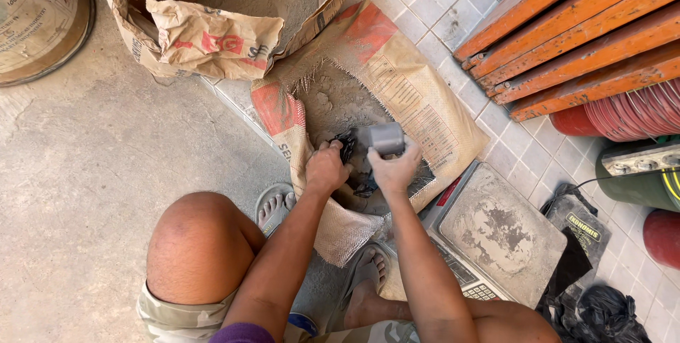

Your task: The person scoops a dark granular substance from a large sack into a black plastic bag using a metal scoop. They place the bag on a digital scale to weigh it, then tie the bag closed and set it aside. The person repeats this process multiple times.

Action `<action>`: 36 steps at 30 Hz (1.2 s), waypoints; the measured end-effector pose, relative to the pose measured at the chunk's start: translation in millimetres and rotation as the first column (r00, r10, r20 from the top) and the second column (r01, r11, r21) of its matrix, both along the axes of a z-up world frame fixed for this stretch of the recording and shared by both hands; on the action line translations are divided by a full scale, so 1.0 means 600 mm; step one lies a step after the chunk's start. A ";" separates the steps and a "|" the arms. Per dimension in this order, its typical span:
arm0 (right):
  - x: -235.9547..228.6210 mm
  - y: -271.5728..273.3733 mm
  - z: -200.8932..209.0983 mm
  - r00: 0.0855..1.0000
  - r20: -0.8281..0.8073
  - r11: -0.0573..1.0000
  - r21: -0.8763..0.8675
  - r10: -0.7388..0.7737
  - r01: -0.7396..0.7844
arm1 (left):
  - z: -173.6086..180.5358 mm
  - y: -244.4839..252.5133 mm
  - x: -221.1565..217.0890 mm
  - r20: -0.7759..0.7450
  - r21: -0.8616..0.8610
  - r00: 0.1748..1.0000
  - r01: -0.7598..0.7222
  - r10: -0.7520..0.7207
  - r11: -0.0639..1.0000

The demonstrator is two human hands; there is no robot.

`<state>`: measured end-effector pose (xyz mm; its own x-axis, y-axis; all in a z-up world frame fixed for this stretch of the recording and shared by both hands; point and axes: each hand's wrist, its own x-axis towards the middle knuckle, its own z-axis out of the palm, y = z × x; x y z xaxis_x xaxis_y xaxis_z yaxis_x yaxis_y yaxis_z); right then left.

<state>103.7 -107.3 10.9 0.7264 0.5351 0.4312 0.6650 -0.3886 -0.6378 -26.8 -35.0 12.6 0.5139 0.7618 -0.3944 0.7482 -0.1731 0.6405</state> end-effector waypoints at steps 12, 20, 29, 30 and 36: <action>0.031 0.141 -0.049 0.765 -0.506 0.791 -0.612 -0.398 0.007 | -0.116 0.013 0.015 0.011 -0.107 0.983 0.181 -0.181 0.978; -0.027 0.224 -0.055 0.812 -0.475 0.641 -0.749 -0.339 -0.171 | -0.124 0.011 0.010 -0.004 -0.194 0.986 0.161 -0.165 0.968; -0.102 0.323 -0.008 0.682 -0.637 0.808 -0.578 -0.359 -0.114 | -0.073 0.015 -0.002 -0.172 -0.170 0.969 0.150 -0.179 0.974; -0.108 0.322 0.012 0.652 -0.670 0.838 -0.537 -0.355 -0.095 | -0.064 0.016 -0.004 -0.170 -0.159 0.964 0.180 -0.207 0.971; -0.064 0.320 -0.097 0.397 -0.883 0.958 -0.286 -0.249 -0.035 | -0.046 0.017 0.001 -0.231 -0.054 0.947 0.217 -0.224 0.975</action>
